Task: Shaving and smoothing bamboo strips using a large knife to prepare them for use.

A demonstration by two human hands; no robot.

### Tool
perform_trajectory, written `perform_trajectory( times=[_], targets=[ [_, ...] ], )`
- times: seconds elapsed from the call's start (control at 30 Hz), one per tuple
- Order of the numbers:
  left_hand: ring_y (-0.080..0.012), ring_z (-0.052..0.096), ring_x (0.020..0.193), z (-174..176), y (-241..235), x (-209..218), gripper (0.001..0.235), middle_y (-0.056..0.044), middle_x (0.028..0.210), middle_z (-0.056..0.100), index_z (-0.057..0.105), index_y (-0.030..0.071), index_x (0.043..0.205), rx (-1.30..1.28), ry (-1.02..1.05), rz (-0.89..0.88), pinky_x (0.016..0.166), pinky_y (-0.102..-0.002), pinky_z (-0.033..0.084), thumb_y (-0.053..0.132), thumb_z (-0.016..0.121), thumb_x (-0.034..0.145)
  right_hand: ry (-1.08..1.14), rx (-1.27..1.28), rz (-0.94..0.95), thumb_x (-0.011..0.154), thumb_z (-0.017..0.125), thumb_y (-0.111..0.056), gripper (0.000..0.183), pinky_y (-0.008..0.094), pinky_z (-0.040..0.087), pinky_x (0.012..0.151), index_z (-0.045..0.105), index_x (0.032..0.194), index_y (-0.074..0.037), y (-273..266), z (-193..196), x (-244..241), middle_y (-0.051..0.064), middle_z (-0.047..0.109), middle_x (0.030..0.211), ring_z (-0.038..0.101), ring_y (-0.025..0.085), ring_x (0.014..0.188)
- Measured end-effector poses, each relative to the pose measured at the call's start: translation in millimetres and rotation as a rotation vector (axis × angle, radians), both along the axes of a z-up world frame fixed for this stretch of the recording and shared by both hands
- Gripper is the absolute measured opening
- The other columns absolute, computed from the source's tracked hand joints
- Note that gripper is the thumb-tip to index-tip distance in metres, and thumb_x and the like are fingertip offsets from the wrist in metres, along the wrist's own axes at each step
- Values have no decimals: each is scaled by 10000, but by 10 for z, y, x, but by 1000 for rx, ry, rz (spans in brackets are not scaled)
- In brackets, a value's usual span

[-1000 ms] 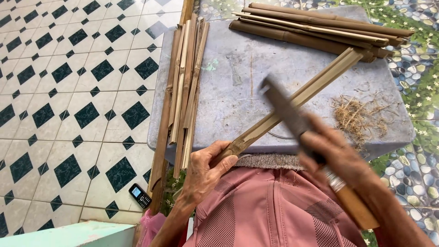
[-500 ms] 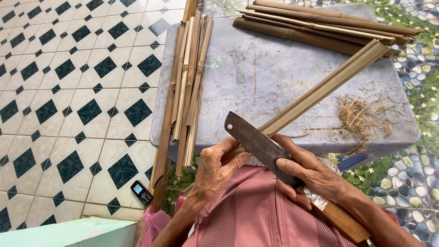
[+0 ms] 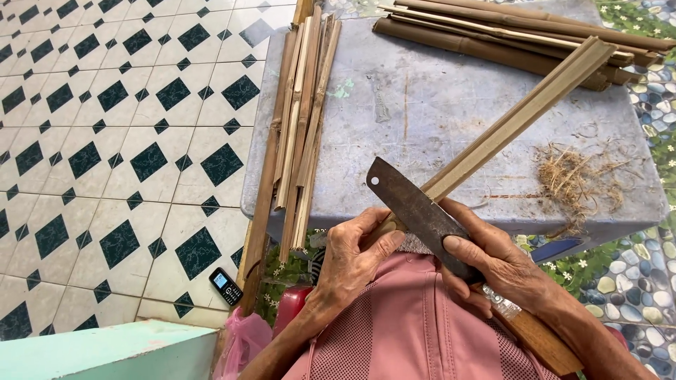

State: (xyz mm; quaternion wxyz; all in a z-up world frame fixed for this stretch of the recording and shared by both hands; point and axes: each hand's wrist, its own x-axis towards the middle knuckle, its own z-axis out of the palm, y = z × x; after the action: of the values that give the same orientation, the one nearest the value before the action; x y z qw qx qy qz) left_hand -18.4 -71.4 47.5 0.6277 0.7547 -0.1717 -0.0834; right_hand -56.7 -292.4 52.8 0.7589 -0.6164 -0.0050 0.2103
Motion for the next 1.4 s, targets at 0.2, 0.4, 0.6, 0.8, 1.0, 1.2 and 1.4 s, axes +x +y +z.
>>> perform_trajectory(
  times=[0.2,0.4,0.6,0.8,1.0,1.2,1.4],
  targets=[
    [-157,780,1018,-12,-52,1,274,-90,1091,799,680,40,1198,42,-115,27,887,-258,643,115,704,936,-89,-181,-15,984,514,-284,611,263,277,333,400,1564,-126,-83,-104,67,64,526,471,406,120,322],
    [-110,756,866,-54,-5,-37,281,-26,972,799,697,91,1182,78,-87,44,774,-245,639,229,714,938,-132,118,13,1008,521,-191,598,246,459,230,320,1552,-46,-181,17,87,120,579,524,512,158,282],
    [-56,531,686,-75,-4,43,209,72,742,649,794,176,1057,229,-50,35,620,-262,469,259,705,887,-112,-26,-695,1046,485,-226,90,307,207,168,420,1062,-166,-735,150,259,91,405,505,297,178,223],
    [-113,548,439,56,-229,181,181,11,470,571,833,234,964,410,281,195,537,-238,463,269,774,796,22,169,-178,1011,513,-182,724,245,442,294,229,1672,-265,-485,45,49,64,574,539,540,149,366],
    [-110,582,631,-235,-277,428,296,34,751,718,827,298,1138,480,473,128,652,-228,430,350,731,863,81,361,-56,1051,517,-303,801,228,291,405,64,1709,-256,-398,17,118,50,527,569,432,105,424],
    [-280,651,780,-531,-285,525,295,-145,1019,753,769,12,1217,11,779,143,761,-368,477,94,746,934,277,-54,-102,971,572,-402,761,137,296,743,272,1669,-364,-333,-65,84,-93,563,1309,522,67,861],
    [-284,726,986,-944,-140,573,357,-200,1062,830,794,-18,1196,-33,614,242,896,-359,506,64,747,851,-112,50,125,1045,511,-361,758,132,372,860,162,1703,-224,-282,-86,84,-36,533,1351,540,13,996]
  ],
)
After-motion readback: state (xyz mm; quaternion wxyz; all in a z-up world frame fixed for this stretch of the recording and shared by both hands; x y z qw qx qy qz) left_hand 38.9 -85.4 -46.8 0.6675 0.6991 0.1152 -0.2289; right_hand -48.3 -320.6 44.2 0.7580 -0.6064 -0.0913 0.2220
